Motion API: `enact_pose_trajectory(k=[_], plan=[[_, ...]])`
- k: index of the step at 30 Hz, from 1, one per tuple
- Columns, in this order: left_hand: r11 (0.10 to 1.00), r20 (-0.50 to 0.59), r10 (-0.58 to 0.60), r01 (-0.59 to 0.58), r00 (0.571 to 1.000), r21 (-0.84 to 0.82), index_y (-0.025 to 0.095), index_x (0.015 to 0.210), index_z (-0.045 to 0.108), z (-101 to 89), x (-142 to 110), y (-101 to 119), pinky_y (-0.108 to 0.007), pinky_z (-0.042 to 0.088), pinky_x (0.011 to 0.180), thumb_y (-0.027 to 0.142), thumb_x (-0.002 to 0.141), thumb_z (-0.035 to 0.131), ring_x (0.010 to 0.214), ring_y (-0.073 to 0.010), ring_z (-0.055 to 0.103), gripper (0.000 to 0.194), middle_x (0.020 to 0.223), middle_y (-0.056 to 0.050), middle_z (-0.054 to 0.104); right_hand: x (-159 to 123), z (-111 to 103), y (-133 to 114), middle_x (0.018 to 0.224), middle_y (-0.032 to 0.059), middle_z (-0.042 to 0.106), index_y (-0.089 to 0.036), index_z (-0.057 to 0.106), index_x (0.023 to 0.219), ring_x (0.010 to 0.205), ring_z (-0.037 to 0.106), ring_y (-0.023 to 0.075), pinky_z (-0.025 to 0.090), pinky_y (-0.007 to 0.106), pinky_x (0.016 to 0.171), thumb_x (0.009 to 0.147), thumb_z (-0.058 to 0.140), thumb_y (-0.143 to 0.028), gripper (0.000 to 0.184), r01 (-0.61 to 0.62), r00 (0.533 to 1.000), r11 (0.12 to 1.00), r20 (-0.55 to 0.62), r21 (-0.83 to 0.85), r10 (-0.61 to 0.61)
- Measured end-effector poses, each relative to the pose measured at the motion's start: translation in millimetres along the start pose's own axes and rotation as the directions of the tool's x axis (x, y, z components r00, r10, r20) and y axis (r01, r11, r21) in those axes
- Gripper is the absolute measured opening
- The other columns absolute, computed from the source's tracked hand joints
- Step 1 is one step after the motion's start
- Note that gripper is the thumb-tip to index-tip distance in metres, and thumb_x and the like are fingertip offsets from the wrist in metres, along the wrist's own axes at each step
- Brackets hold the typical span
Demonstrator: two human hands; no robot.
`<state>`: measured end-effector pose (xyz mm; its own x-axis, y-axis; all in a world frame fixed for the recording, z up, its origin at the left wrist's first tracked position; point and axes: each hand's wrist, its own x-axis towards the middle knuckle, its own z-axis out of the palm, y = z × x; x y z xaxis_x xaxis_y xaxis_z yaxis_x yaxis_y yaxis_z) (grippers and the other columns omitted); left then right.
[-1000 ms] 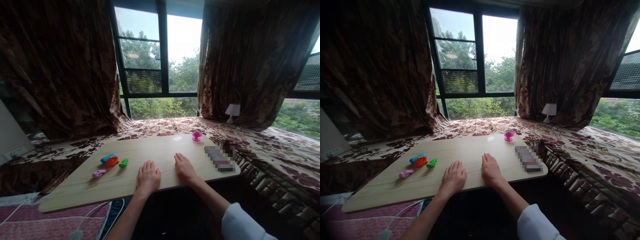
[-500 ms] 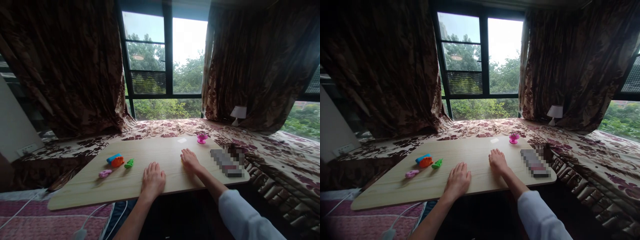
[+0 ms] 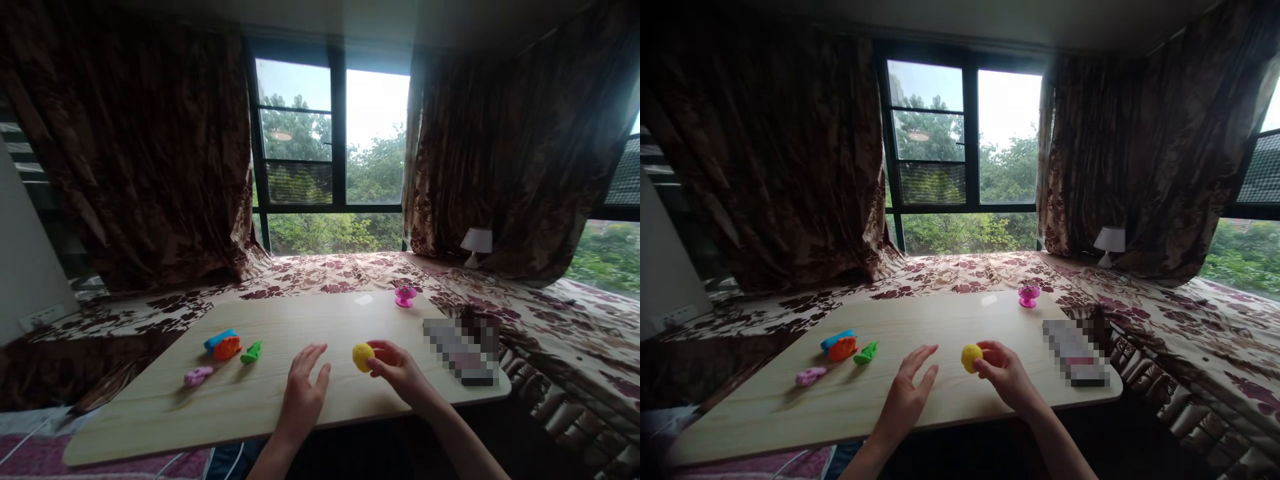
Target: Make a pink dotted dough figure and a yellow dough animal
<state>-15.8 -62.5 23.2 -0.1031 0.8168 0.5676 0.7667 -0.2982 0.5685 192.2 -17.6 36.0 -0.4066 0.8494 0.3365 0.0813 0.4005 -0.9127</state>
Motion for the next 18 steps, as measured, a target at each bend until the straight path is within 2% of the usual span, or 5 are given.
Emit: enact_pose_trajectory(k=[3,7,9,14,18], plan=[[0.983,0.062,0.037,-0.025,0.997,-0.183,0.027,0.122,0.052,-8.4,-2,18,-0.03,0.038,0.1,0.034,0.084,0.049,0.117,-0.016,0.049,0.039,0.124,-0.002,0.057,6,25,-10,0.096,0.0108,0.069,-0.015,0.058,0.103,0.084,0.065,0.0218,0.053,0.033,0.07,0.08,0.06,-0.044,0.037,-0.02,0.999,0.987,0.029,0.162,0.016],[0.82,0.185,-0.06,0.154,0.981,-0.552,0.024,0.114,0.059,-21.3,-1,31,-0.033,0.037,0.099,0.033,0.079,0.058,0.109,-0.0196,0.054,0.035,0.114,-0.003,0.063,4,40,-22,0.083,0.0085,0.069,-0.013,0.062,0.098,0.074,0.065,0.0179,0.053,0.032,0.068,0.085,0.05,-0.049,0.04,-0.078,0.996,0.957,0.056,0.279,0.065],[0.774,0.223,-0.081,0.203,0.971,-0.6,0.021,0.109,0.061,-25.6,1,32,-0.033,0.042,0.093,0.035,0.08,0.057,0.101,-0.0206,0.058,0.032,0.105,-0.005,0.067,2,39,-27,0.072,0.0075,0.067,-0.01,0.065,0.095,0.065,0.063,0.016,0.052,0.032,0.064,0.087,0.045,-0.051,0.046,-0.098,0.994,0.95,0.075,0.296,0.079],[0.676,0.304,-0.096,0.286,0.948,-0.679,0.017,0.106,0.063,-28.6,3,38,-0.031,0.044,0.085,0.038,0.087,0.045,0.091,-0.0194,0.06,0.033,0.098,-0.007,0.069,-3,33,-41,0.073,0.0016,0.064,-0.017,0.055,0.12,0.063,0.059,0.0138,0.05,0.029,0.062,0.079,0.06,-0.045,0.05,-0.057,0.996,0.962,0.086,0.268,0.036],[0.633,0.313,-0.088,0.295,0.946,-0.716,0.016,0.1,0.065,-29.2,4,50,-0.03,0.043,0.081,0.038,0.085,0.049,0.085,-0.0184,0.059,0.03,0.092,-0.006,0.068,-4,33,-49,0.077,0.0023,0.063,-0.016,0.064,0.107,0.063,0.054,0.0121,0.046,0.027,0.061,0.08,0.059,-0.043,0.039,0.011,0.999,0.979,0.047,0.206,-0.021]])
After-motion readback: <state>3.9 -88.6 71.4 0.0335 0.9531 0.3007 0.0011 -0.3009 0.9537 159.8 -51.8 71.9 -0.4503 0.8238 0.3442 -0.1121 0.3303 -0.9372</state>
